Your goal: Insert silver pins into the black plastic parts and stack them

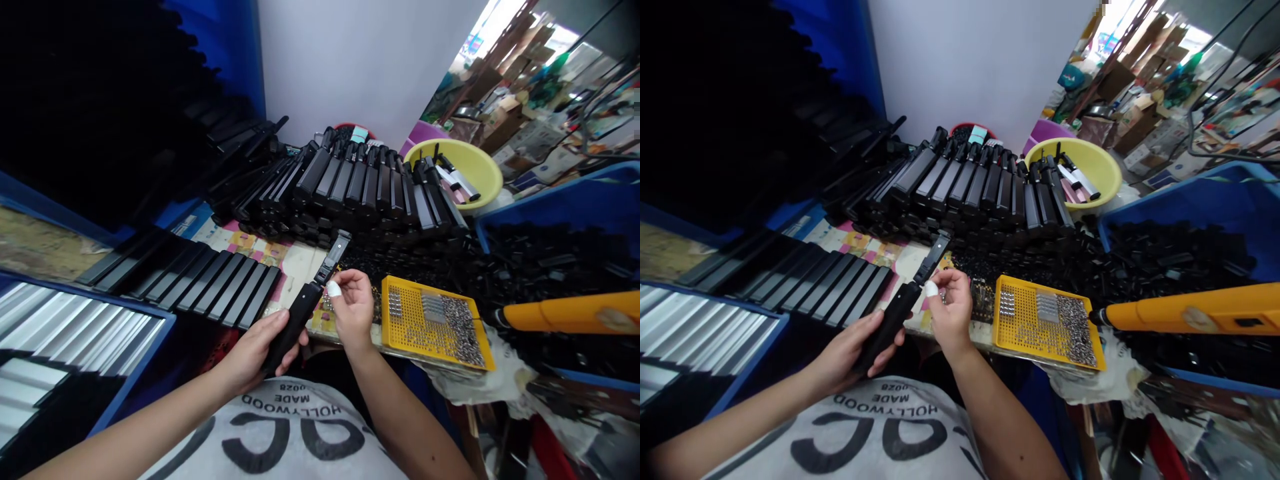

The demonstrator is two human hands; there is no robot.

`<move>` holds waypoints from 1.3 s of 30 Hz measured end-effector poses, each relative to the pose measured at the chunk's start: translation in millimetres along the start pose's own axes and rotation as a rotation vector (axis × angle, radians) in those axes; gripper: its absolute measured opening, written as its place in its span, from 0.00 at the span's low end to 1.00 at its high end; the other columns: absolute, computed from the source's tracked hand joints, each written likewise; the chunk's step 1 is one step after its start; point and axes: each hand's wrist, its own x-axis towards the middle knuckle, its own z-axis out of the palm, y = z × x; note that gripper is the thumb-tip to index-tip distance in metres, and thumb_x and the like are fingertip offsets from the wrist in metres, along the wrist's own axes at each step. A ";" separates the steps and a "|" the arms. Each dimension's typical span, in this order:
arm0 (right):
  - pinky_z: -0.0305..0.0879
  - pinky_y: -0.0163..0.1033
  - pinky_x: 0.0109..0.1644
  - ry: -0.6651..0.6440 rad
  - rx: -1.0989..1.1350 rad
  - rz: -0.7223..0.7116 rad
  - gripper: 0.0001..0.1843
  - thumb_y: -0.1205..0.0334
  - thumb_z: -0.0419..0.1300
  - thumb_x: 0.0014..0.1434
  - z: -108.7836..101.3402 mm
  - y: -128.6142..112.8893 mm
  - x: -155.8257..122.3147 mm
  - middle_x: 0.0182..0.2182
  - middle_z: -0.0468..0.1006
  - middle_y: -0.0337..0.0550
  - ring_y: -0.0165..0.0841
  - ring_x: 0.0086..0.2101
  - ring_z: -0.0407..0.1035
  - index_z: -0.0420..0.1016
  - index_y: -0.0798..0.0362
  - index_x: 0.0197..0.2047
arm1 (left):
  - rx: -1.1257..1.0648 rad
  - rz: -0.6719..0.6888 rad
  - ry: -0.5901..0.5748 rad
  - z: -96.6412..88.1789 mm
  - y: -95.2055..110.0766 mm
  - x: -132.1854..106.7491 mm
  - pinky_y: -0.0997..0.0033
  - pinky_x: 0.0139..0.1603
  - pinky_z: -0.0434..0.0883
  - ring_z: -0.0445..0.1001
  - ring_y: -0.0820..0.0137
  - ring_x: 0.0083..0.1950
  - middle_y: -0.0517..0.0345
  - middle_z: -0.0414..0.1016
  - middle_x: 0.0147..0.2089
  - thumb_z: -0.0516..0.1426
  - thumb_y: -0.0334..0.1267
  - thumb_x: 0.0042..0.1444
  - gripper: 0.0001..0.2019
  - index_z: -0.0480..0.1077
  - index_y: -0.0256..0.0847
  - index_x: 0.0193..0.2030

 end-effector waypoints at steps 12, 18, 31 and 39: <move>0.66 0.39 0.41 -0.364 0.289 0.412 0.18 0.52 0.58 0.56 -17.7 9.8 7.5 0.39 0.77 0.43 0.33 0.37 0.70 0.68 0.49 0.49 | 0.223 0.046 0.029 6.0 -2.0 3.4 0.81 0.14 0.59 0.61 0.80 0.18 0.55 0.71 0.29 0.51 0.51 0.57 0.19 0.66 0.34 0.32; 0.67 0.40 0.43 -0.287 0.389 0.430 0.17 0.52 0.62 0.51 -12.5 11.5 2.4 0.36 0.77 0.39 0.34 0.37 0.71 0.69 0.48 0.43 | 0.068 -0.081 0.005 7.8 -1.3 4.3 0.83 0.12 0.55 0.58 0.81 0.16 0.57 0.68 0.24 0.50 0.51 0.58 0.20 0.67 0.34 0.30; 0.63 0.46 0.53 -0.382 0.102 0.299 0.36 0.33 0.36 0.56 -57.3 -30.5 75.2 0.41 0.77 0.48 0.37 0.46 0.71 0.70 0.52 0.43 | 0.712 0.077 0.000 5.5 31.1 -15.4 0.75 0.27 0.68 0.71 0.72 0.28 0.52 0.76 0.39 0.57 0.46 0.54 0.15 0.73 0.43 0.46; 0.67 0.41 0.44 -0.431 0.041 0.401 0.27 0.38 0.53 0.53 -56.7 -1.8 54.8 0.30 0.80 0.45 0.34 0.35 0.74 0.75 0.55 0.36 | 1.182 0.277 0.008 2.3 33.3 -18.4 0.67 0.50 0.67 0.73 0.60 0.49 0.57 0.75 0.50 0.57 0.41 0.53 0.21 0.68 0.49 0.55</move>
